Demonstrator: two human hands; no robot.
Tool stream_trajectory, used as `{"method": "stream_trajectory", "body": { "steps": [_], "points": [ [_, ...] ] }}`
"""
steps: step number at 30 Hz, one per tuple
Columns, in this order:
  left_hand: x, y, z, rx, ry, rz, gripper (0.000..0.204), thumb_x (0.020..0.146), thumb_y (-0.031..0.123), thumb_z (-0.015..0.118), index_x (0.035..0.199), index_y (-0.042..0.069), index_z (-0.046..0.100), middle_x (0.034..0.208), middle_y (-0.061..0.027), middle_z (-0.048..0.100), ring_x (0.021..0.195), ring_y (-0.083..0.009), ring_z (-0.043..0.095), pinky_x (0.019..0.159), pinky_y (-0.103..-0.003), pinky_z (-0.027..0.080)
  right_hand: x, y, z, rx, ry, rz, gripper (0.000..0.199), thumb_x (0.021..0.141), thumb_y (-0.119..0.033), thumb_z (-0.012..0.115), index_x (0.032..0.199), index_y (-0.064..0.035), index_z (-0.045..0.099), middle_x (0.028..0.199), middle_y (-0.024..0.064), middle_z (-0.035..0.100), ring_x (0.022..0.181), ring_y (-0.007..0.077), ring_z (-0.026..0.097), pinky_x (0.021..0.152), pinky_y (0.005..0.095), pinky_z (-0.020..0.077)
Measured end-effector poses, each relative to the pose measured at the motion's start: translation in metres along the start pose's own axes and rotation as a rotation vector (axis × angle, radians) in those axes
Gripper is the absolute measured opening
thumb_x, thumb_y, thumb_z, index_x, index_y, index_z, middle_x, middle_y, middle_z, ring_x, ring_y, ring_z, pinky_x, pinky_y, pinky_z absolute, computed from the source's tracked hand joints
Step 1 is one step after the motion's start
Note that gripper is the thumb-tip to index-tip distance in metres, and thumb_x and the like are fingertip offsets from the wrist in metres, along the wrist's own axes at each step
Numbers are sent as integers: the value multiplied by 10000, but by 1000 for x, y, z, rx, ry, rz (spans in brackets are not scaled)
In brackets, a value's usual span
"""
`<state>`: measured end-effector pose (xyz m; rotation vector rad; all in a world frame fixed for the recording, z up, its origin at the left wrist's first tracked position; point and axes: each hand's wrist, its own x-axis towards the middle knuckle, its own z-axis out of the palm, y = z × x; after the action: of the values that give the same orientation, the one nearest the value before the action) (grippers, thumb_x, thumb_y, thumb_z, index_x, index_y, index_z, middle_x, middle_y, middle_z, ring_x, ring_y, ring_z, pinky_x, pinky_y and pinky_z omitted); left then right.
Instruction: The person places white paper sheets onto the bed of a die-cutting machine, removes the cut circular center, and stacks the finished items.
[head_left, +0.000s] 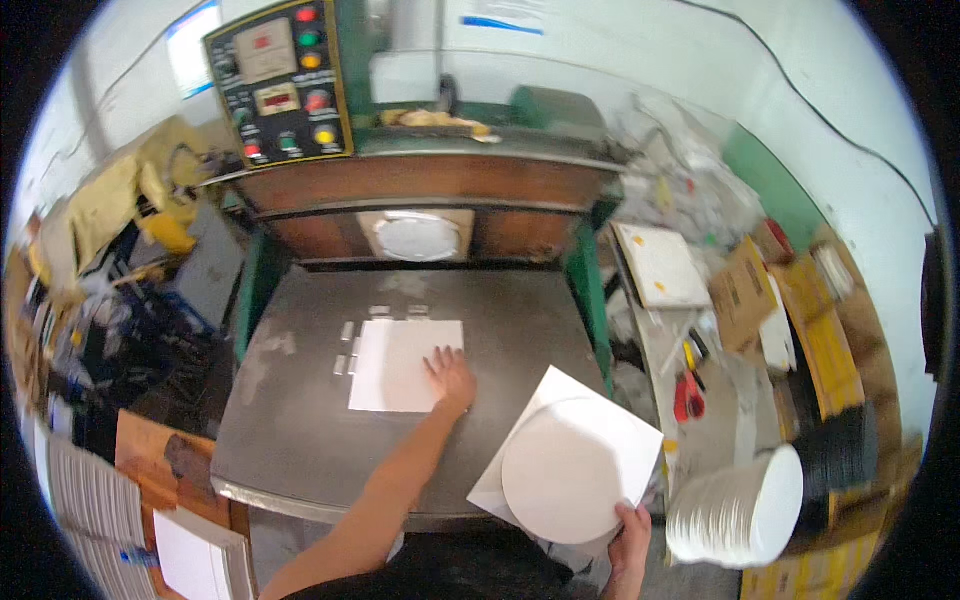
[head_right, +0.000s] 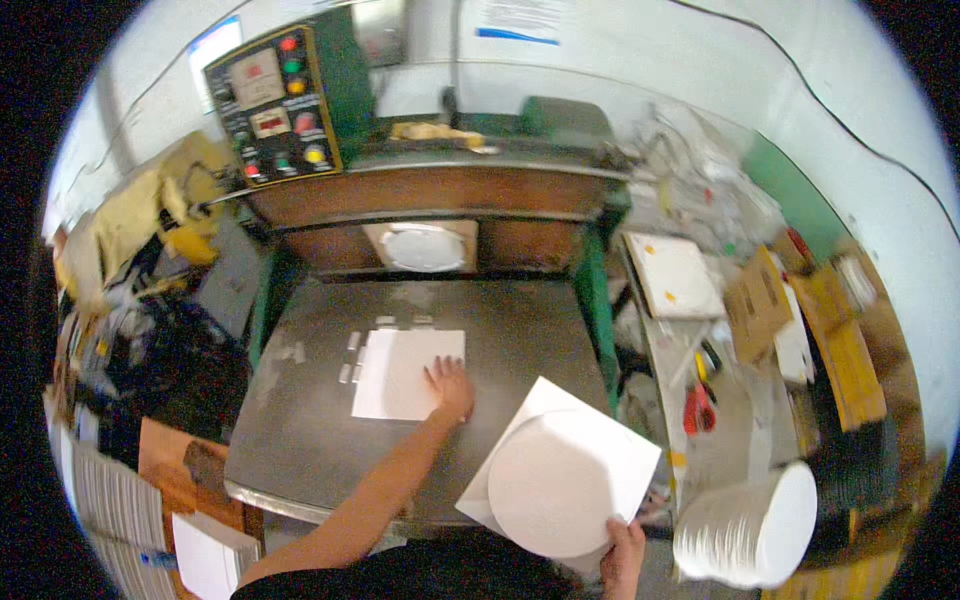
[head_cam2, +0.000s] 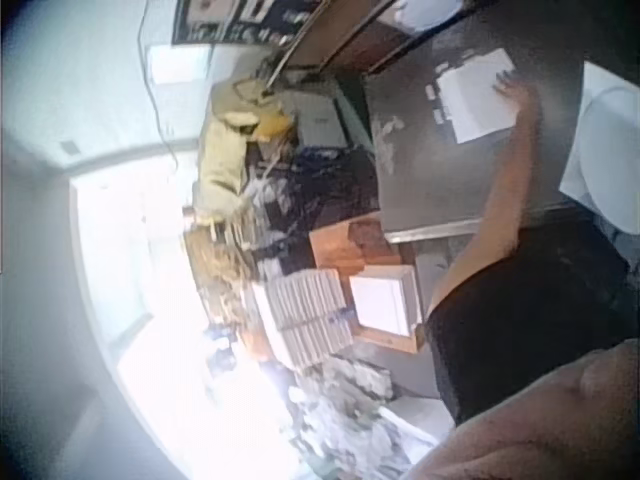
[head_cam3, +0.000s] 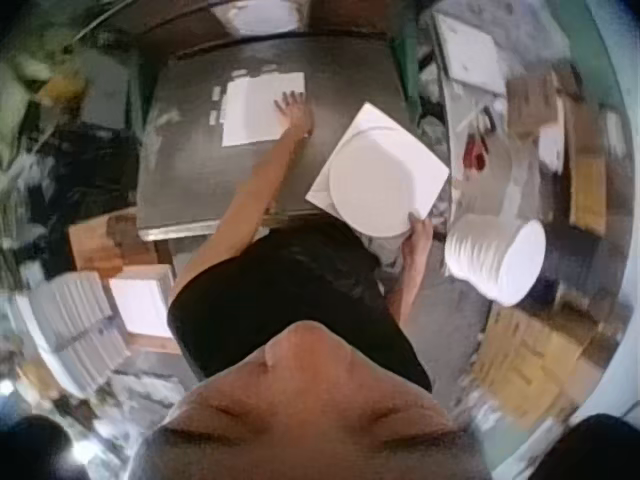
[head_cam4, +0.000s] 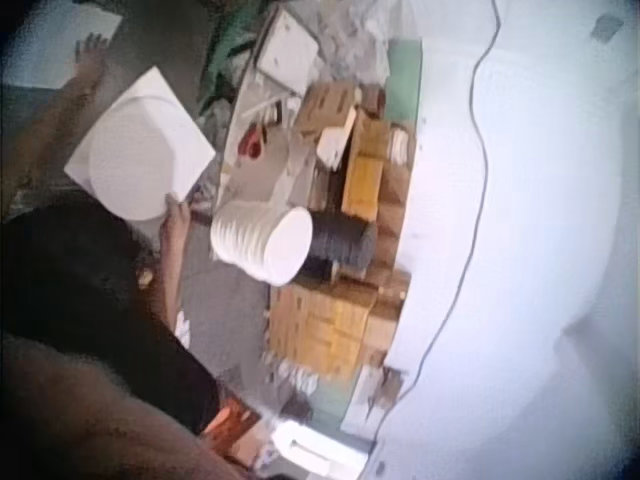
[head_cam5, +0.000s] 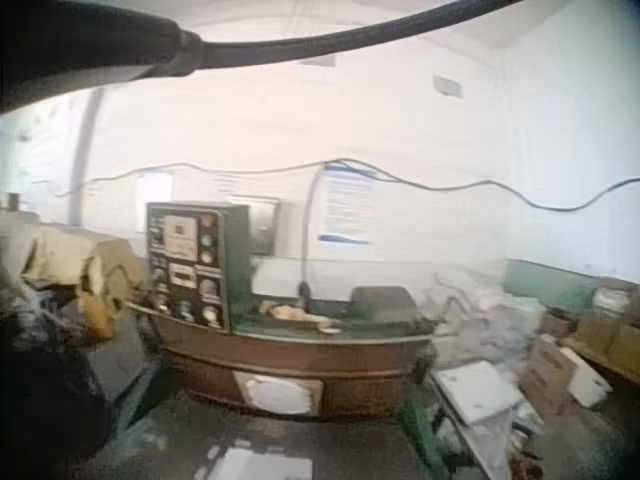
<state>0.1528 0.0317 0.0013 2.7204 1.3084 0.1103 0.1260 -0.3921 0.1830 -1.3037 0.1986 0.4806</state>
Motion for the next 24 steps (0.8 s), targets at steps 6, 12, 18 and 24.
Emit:
{"method": "stream_trajectory", "body": {
  "steps": [6,12,18,24],
  "points": [
    [-50,29,-58,-896,-133,300,476,923,346,545,1287,41,528,1231,-152,600,1122,-308,568,947,-453,436,-54,17,-19,116,140,61,375,863,-62,605,1217,51,548,1113,137,647,966,246,641,846,359,512],
    [-152,45,-192,-1420,-915,173,747,956,628,308,1284,-3,536,1074,-141,656,879,-219,636,745,-372,513,-80,26,-25,284,53,45,349,902,-138,627,1204,28,568,1132,112,638,1041,225,606,891,370,488],
    [-220,78,-190,-1313,-1066,484,358,950,201,527,1235,-15,534,1100,-87,632,963,-176,602,848,-342,476,-86,59,-89,156,172,95,340,954,-204,586,1181,48,582,985,90,688,872,164,646,790,302,505],
    [-241,194,-205,-1659,-1202,537,436,947,126,519,1340,-45,438,1243,-114,577,1101,-216,566,951,-364,444,-177,48,-266,99,455,-8,320,987,-199,513,1168,57,576,820,142,695,657,183,654,650,290,542]
  ]
}}
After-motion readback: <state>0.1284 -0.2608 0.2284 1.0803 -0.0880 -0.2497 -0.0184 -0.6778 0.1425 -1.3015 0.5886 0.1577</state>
